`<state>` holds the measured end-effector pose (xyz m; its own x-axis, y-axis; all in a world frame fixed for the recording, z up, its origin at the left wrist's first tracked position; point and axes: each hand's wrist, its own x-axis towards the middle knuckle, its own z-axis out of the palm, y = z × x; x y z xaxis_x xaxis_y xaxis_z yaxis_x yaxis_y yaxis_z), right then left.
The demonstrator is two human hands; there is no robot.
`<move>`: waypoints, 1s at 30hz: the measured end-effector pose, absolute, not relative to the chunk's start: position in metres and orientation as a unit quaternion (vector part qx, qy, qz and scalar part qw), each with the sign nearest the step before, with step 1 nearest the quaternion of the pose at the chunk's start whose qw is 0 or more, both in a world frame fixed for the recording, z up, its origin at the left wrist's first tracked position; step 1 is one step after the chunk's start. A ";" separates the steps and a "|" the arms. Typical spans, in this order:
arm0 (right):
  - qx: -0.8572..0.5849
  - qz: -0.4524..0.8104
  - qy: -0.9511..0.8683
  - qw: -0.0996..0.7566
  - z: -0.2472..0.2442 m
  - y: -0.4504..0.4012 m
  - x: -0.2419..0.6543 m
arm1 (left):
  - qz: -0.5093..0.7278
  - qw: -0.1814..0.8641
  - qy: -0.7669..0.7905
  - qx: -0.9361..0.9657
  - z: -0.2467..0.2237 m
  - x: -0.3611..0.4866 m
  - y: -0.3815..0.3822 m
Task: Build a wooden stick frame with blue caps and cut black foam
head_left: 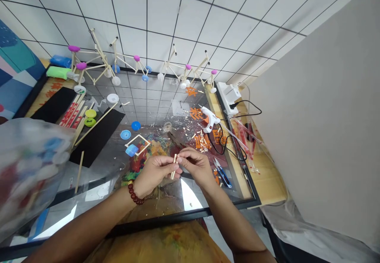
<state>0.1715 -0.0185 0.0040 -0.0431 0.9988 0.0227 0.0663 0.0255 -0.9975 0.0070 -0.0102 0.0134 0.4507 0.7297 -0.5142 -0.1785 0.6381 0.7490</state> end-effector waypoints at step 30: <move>-0.527 0.429 -0.593 0.432 0.007 -0.019 0.177 | 0.327 0.745 0.426 0.396 0.011 0.006 -0.009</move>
